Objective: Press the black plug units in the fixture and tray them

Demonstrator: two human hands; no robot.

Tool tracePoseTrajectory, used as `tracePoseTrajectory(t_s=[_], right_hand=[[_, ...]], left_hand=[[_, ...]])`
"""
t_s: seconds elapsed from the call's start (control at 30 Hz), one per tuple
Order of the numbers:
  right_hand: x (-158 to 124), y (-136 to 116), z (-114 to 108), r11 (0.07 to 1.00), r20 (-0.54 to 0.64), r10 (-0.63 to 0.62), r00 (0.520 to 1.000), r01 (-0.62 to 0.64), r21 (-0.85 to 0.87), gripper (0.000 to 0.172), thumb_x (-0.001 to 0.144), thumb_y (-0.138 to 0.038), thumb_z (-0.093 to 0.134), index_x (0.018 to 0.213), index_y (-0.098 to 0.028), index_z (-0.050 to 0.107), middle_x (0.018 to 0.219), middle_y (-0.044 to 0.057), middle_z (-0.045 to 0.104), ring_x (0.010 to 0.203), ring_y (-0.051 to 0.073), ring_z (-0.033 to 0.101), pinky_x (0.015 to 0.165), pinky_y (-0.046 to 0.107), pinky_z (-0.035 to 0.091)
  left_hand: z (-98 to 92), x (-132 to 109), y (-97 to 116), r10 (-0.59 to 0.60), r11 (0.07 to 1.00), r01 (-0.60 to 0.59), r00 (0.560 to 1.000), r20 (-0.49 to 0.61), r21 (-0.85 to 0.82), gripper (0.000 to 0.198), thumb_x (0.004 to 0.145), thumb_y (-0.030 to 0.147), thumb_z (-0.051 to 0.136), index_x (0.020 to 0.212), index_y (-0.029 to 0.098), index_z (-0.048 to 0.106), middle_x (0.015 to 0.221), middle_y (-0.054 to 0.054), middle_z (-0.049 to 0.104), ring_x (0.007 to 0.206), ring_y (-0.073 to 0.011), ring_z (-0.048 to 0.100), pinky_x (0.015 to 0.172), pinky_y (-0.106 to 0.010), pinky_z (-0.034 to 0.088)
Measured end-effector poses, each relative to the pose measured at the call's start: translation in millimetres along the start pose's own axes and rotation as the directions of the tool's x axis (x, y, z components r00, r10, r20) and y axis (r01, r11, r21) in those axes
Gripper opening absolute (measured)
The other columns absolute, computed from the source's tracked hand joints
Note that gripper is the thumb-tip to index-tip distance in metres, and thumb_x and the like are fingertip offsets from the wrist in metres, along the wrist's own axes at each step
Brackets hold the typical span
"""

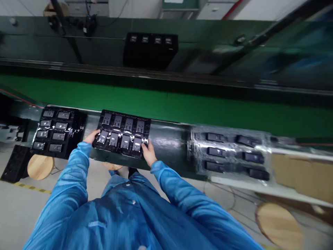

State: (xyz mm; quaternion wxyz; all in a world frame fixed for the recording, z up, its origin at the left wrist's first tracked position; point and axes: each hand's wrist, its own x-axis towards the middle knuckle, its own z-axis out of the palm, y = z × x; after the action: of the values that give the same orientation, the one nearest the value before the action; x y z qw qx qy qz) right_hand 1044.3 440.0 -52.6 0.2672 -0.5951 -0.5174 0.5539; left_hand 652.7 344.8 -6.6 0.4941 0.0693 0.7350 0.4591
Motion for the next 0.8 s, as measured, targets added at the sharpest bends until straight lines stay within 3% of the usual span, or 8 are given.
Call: tracePoseTrajectory(t_s=[0.13,0.33,0.67,0.8], right_hand=[[-2,10,-3,0.951,0.091,0.183,0.979,-0.199,0.235,0.058,0.086,-0.055,0.076,0.138,-0.030,0.067,0.136,0.006,0.076,0.124,0.029,0.071,0.118,0.053,0.052],[3,17,-16,0.837,0.186,0.280,0.942,-0.334,0.433,0.049,0.086,-0.054,0.079,0.127,-0.029,0.074,0.115,0.002,0.083,0.112,0.029,0.077,0.113,0.052,0.057],[4,33,-76,0.752,0.201,0.299,0.933,-0.360,0.552,0.050,0.081,-0.051,0.085,0.124,-0.027,0.076,0.106,0.002,0.084,0.105,0.029,0.078,0.106,0.050,0.060],[-2,43,-109,0.729,0.131,0.280,0.951,-0.300,0.615,0.050,0.082,-0.056,0.083,0.122,-0.027,0.077,0.109,0.002,0.084,0.111,0.029,0.078,0.110,0.048,0.058]], left_hand=[[6.6,-2,13,-0.135,0.989,0.141,0.986,0.094,-0.055,0.047,0.098,0.046,0.067,0.130,0.013,0.075,0.100,-0.014,0.085,0.093,-0.0350,0.084,0.089,-0.054,0.069],[27.0,-14,14,-0.202,0.973,0.210,0.976,0.088,-0.099,0.046,0.104,0.041,0.052,0.137,0.017,0.072,0.093,-0.010,0.085,0.088,-0.0339,0.084,0.083,-0.055,0.071],[81.0,-38,-9,-0.261,0.957,0.268,0.963,0.071,-0.116,0.044,0.106,0.045,0.051,0.130,0.018,0.075,0.089,-0.010,0.084,0.086,-0.0328,0.084,0.080,-0.054,0.071],[111.9,-53,-29,-0.267,0.955,0.275,0.960,0.084,-0.112,0.042,0.104,0.048,0.053,0.125,0.020,0.076,0.090,-0.009,0.084,0.088,-0.0336,0.084,0.081,-0.054,0.071]])
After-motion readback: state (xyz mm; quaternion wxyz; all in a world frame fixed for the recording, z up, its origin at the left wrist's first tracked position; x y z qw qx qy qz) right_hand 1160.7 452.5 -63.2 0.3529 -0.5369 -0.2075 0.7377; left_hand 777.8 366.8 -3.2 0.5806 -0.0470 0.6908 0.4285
